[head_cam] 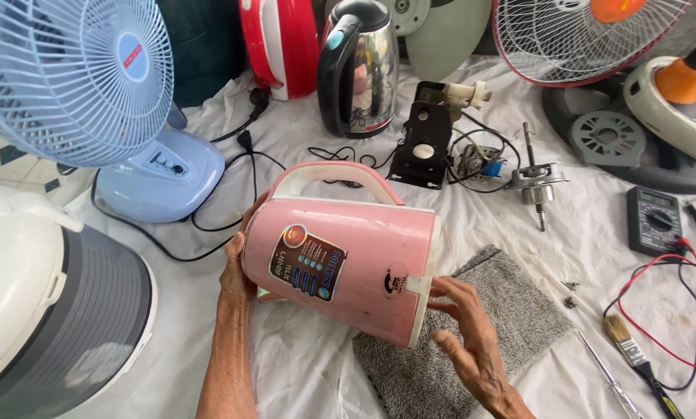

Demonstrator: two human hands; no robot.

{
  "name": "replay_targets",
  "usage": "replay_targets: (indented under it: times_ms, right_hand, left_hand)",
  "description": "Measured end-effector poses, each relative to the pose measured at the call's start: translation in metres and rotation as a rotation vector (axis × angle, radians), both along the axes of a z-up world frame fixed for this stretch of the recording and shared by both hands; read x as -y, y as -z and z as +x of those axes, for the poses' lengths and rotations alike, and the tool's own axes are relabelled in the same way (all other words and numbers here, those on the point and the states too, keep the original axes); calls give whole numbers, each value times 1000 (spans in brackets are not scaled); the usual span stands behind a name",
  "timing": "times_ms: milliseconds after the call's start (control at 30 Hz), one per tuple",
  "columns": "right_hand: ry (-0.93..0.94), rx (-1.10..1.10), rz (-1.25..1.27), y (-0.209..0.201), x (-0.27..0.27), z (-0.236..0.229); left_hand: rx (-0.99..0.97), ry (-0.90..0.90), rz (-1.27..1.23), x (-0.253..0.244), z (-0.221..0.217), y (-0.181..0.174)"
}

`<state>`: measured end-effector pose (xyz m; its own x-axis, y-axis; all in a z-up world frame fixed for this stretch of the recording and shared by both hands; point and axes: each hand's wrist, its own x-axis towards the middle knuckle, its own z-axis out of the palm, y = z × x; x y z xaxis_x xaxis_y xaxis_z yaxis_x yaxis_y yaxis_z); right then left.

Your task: Cleaning and performing maintenance on an electric kettle using a brush, screwdriver, and cloth.

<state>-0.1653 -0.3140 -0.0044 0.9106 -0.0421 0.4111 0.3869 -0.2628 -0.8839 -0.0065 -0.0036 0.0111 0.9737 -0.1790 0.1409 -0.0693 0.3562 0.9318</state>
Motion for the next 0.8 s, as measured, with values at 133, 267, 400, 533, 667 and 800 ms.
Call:
replay_targets:
  times_ms: [133, 267, 400, 533, 667, 800]
  right_hand:
    - [245, 119, -6, -47, 4, 15]
    - [272, 221, 251, -58, 28, 50]
    - [390, 203, 441, -67, 12, 100]
    - [254, 154, 293, -80, -52, 111]
    - [241, 90, 261, -76, -45, 111]
    - [244, 96, 335, -72, -41, 109]
  left_hand:
    - [-8, 27, -41, -3, 4, 7]
    - [-22, 47, -72, -3, 8, 8]
    - [-151, 9, -123, -11, 20, 25]
    - [-191, -47, -177, -13, 15, 21]
    - [-169, -71, -143, -14, 18, 24]
    - [63, 108, -110, -12, 30, 38]
